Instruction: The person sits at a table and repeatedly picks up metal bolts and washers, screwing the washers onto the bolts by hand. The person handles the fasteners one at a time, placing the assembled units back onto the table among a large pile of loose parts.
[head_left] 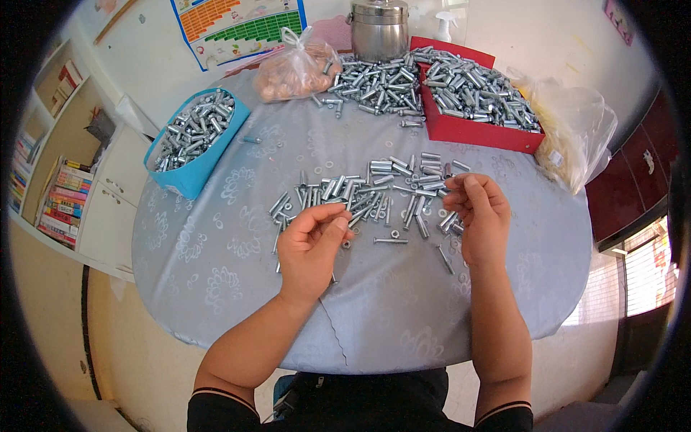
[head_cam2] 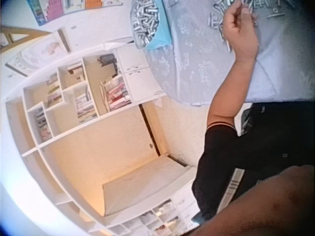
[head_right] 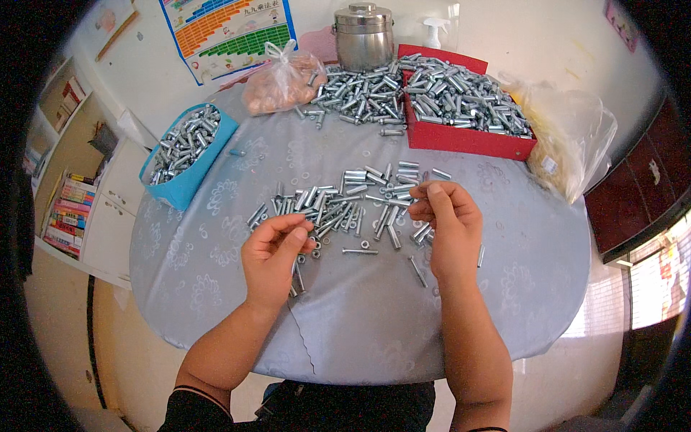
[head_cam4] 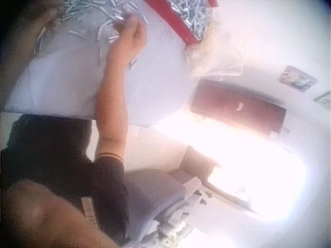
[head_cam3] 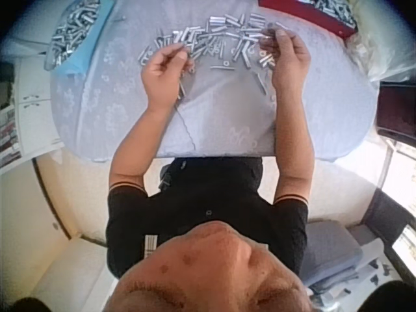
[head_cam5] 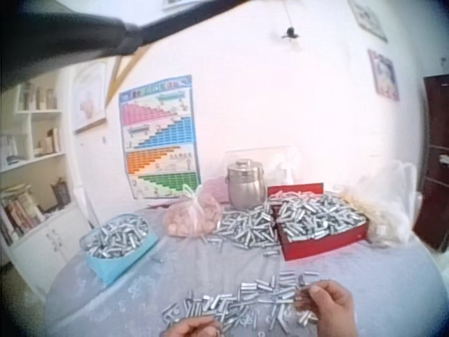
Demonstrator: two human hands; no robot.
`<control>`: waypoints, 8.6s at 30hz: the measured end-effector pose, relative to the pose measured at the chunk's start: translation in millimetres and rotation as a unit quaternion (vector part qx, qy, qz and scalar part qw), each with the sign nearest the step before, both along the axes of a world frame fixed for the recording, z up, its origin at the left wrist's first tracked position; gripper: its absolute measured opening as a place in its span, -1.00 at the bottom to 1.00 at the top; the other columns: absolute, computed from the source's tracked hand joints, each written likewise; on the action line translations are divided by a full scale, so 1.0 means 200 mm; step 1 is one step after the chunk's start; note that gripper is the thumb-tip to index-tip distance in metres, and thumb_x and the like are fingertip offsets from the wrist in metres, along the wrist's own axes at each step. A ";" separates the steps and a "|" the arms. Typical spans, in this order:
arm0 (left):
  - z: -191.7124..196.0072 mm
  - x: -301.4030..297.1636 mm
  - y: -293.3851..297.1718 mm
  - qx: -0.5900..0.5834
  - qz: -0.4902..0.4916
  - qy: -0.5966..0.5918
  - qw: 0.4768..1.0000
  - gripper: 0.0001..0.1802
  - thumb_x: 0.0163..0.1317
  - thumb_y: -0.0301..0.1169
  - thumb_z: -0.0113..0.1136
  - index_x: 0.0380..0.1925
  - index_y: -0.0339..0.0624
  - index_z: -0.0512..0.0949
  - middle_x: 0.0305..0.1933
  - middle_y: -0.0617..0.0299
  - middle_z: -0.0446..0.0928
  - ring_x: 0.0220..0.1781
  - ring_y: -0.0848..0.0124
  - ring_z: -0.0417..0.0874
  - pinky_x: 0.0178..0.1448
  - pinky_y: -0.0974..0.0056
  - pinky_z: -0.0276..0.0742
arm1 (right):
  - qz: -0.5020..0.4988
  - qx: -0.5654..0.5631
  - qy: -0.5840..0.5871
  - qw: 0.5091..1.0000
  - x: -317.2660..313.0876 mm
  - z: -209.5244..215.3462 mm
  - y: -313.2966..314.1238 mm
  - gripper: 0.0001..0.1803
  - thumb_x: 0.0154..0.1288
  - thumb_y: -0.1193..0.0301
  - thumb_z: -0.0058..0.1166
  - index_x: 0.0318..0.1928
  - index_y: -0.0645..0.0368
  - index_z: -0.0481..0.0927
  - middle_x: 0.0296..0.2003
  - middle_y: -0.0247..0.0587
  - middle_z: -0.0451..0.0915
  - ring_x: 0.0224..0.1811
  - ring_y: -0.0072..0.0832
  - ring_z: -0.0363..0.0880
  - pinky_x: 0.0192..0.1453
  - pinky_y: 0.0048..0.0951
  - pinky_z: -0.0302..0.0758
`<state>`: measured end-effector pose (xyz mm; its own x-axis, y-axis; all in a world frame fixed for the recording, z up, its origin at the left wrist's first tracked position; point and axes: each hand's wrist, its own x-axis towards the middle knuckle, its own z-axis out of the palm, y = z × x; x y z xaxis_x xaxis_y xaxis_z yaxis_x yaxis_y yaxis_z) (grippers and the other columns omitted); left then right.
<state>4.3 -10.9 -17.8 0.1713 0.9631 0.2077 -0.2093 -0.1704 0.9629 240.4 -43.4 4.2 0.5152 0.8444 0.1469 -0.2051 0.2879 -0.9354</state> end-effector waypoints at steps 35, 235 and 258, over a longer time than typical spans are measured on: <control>0.01 -0.01 0.01 0.197 0.052 0.255 0.945 -0.85 0.16 -0.52 0.30 -0.25 -0.26 0.65 -0.23 0.20 0.55 -0.19 0.44 0.54 -0.09 0.37 0.47 | 0.163 -0.145 -0.080 0.973 -0.11 0.05 -0.04 -0.79 0.26 0.56 0.17 -0.10 0.30 0.50 -0.39 -0.28 0.64 -0.49 -0.61 0.57 -0.42 -0.59 0.47; -0.01 0.02 -0.03 -0.028 -0.106 0.061 0.992 -0.83 0.26 -0.56 0.22 -0.15 -0.31 0.59 -0.29 0.19 0.66 -0.34 0.57 0.61 -0.25 0.45 0.55 | -0.032 -0.048 -0.355 0.933 -0.14 -0.12 0.00 -0.58 0.18 0.47 0.23 0.07 0.27 0.54 0.07 -0.01 0.51 0.10 -0.19 0.51 0.22 -0.31 0.41; -0.02 0.00 -0.01 0.000 -0.035 0.018 0.999 -0.83 0.25 -0.52 0.24 -0.15 -0.31 0.59 -0.31 0.14 0.66 -0.37 0.52 0.60 -0.29 0.43 0.55 | -0.145 -0.047 -0.246 0.957 0.00 -0.02 0.00 -0.87 0.17 0.52 0.25 -0.25 0.26 0.67 -0.41 -0.35 0.60 -0.41 -0.68 0.41 -0.29 -0.60 0.39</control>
